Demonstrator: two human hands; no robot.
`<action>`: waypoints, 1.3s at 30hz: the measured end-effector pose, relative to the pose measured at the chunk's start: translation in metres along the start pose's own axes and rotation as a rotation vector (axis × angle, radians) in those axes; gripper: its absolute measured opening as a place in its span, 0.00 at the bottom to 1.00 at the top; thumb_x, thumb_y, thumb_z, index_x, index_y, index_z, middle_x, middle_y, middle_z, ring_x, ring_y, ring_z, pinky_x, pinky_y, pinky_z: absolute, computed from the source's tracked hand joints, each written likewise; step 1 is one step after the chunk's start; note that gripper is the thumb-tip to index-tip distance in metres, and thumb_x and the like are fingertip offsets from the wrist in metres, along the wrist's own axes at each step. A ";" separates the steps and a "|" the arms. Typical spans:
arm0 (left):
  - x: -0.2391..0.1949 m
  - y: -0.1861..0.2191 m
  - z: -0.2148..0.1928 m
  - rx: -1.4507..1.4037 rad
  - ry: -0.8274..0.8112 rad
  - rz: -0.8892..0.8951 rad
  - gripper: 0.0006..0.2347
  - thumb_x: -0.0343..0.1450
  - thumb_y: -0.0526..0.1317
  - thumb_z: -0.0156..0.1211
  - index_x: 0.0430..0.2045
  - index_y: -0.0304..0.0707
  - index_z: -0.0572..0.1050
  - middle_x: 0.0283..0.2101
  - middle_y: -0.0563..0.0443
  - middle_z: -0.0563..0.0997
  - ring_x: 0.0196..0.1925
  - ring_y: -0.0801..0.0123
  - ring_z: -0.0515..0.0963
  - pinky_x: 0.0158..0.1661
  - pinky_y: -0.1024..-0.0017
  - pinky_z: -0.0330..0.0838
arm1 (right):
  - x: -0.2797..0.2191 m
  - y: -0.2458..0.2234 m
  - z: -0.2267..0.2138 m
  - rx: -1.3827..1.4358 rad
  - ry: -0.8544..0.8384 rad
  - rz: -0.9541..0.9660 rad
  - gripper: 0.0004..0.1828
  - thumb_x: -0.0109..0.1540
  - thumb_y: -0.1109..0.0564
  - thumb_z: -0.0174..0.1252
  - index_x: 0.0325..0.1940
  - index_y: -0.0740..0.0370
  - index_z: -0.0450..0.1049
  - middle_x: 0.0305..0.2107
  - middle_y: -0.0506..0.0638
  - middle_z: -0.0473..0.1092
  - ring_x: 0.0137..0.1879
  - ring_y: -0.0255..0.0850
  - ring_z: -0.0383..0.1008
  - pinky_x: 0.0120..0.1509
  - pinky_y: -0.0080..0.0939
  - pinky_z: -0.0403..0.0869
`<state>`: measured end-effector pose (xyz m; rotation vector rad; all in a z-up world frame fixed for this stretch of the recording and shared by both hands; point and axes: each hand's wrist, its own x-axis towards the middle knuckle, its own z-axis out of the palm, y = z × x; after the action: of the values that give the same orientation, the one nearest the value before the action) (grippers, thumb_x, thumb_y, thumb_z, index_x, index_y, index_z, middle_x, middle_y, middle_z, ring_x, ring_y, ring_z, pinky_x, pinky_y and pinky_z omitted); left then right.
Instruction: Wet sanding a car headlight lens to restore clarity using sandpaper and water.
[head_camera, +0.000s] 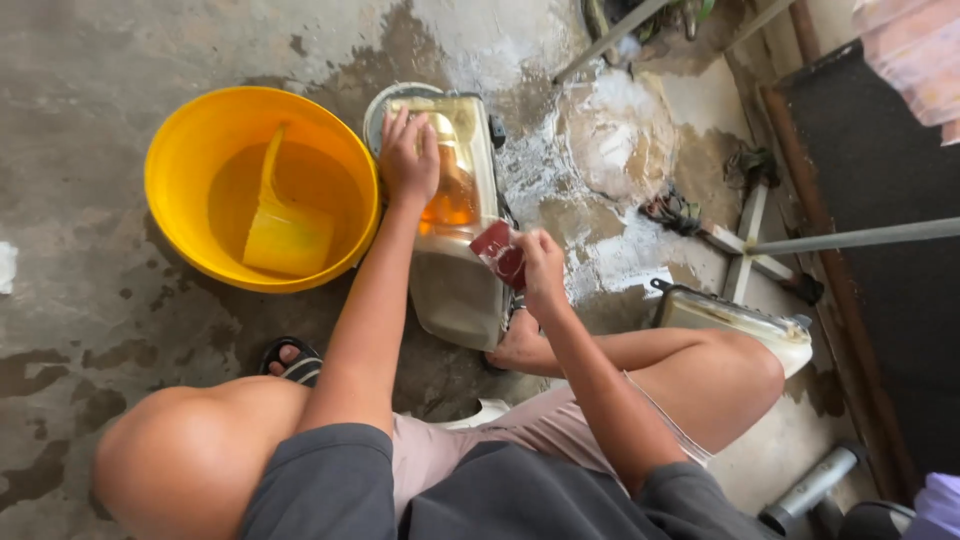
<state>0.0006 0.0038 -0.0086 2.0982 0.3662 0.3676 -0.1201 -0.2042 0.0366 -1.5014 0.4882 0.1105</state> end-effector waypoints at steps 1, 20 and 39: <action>0.000 0.006 -0.002 -0.003 0.015 0.011 0.18 0.77 0.53 0.47 0.55 0.51 0.78 0.68 0.49 0.69 0.74 0.51 0.59 0.71 0.57 0.56 | -0.003 -0.004 0.001 0.004 -0.009 -0.016 0.15 0.58 0.53 0.64 0.27 0.54 0.63 0.18 0.44 0.61 0.23 0.35 0.64 0.25 0.37 0.66; -0.075 0.010 -0.049 -0.129 -0.382 -0.034 0.27 0.80 0.51 0.43 0.75 0.49 0.50 0.78 0.35 0.43 0.79 0.43 0.39 0.73 0.48 0.43 | 0.088 -0.050 0.044 -0.093 -0.115 -0.320 0.07 0.62 0.62 0.62 0.44 0.61 0.75 0.39 0.53 0.70 0.42 0.41 0.75 0.39 0.52 0.85; -0.077 0.056 0.004 0.193 0.022 0.140 0.08 0.76 0.39 0.45 0.49 0.45 0.64 0.72 0.36 0.60 0.76 0.42 0.54 0.59 0.21 0.53 | 0.095 -0.058 0.086 -0.615 -0.321 -0.020 0.61 0.59 0.12 0.35 0.73 0.67 0.56 0.65 0.74 0.61 0.72 0.68 0.59 0.75 0.67 0.56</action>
<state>-0.0615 -0.0584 0.0287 2.3178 0.2775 0.4536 0.0076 -0.1470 0.0546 -2.0397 0.1802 0.5143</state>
